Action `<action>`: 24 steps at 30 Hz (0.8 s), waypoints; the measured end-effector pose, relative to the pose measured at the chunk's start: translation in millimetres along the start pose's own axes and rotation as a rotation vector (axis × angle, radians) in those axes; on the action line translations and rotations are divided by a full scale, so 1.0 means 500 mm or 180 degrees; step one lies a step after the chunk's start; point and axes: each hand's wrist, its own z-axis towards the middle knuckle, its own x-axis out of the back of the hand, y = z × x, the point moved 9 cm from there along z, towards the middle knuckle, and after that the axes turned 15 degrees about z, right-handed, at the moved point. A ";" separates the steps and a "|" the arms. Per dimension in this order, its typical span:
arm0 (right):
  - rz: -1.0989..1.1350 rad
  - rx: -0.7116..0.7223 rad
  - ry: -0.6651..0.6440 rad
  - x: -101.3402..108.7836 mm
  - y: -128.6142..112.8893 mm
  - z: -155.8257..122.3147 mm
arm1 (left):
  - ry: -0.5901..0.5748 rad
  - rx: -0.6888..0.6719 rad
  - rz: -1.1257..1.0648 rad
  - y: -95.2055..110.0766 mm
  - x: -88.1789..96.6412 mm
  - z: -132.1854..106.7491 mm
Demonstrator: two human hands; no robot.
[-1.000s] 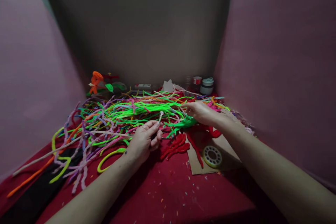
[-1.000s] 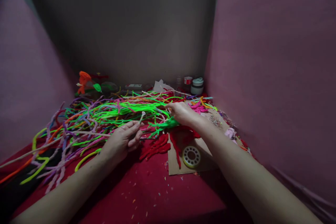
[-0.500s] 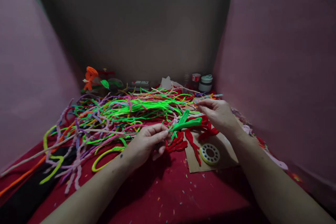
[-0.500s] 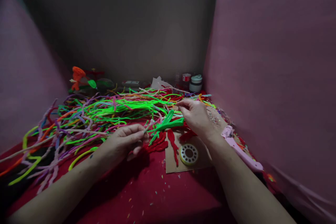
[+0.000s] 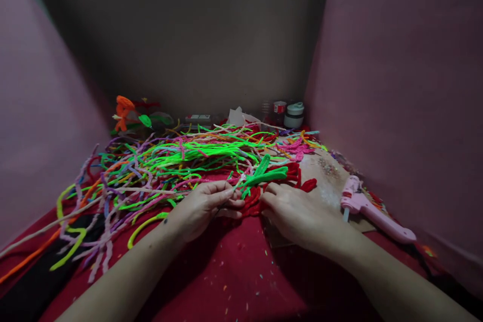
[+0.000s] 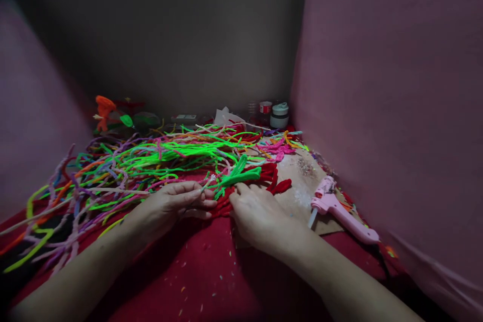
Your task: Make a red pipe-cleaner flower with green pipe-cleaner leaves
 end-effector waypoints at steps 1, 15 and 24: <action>-0.0047 0.0031 -0.0045 -0.006 -0.006 -0.002 | 0.0023 -0.0004 0.0020 -0.002 0.004 0.002; 0.0675 0.0529 0.0179 -0.019 -0.044 0.007 | 0.0115 -0.0259 0.0079 0.013 0.017 0.005; -0.0225 -0.0652 0.0663 0.078 0.093 0.025 | 0.0253 -0.0243 -0.0037 0.012 0.027 0.006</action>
